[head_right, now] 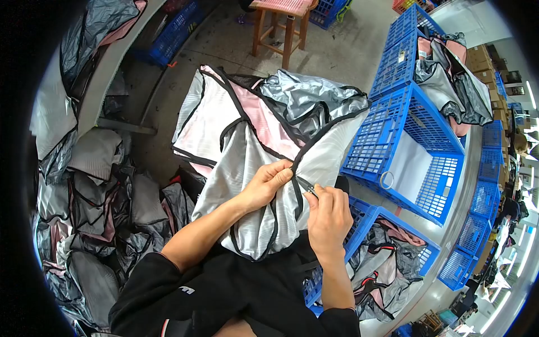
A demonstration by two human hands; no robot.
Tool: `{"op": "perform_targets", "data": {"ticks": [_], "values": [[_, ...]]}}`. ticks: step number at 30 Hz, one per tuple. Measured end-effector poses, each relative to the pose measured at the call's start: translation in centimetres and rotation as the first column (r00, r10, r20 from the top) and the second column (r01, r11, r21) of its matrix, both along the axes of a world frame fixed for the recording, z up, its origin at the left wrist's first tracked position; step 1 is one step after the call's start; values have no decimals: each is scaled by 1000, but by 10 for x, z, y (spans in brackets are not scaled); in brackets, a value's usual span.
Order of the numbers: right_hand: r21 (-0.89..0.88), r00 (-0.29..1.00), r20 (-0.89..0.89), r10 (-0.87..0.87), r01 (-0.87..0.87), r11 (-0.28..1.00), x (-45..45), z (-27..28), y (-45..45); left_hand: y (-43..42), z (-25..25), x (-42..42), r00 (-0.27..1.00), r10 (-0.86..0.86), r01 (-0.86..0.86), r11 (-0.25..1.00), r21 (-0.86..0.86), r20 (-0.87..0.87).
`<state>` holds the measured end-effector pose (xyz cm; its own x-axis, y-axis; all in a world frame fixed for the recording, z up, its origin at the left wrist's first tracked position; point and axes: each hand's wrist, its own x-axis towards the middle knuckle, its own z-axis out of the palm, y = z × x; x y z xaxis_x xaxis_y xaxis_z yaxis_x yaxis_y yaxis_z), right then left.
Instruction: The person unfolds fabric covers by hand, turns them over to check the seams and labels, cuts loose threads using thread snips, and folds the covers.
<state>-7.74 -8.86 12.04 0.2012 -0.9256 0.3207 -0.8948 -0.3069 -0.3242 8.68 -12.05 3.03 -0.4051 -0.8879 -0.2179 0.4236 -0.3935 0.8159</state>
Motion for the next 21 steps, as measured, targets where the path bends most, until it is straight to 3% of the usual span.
{"op": "perform_targets", "data": {"ticks": [21], "values": [[31,999,45,21,-23,999,-3,-3,-2,0,6,0,999,7,-7,1000,-11,32]]}}
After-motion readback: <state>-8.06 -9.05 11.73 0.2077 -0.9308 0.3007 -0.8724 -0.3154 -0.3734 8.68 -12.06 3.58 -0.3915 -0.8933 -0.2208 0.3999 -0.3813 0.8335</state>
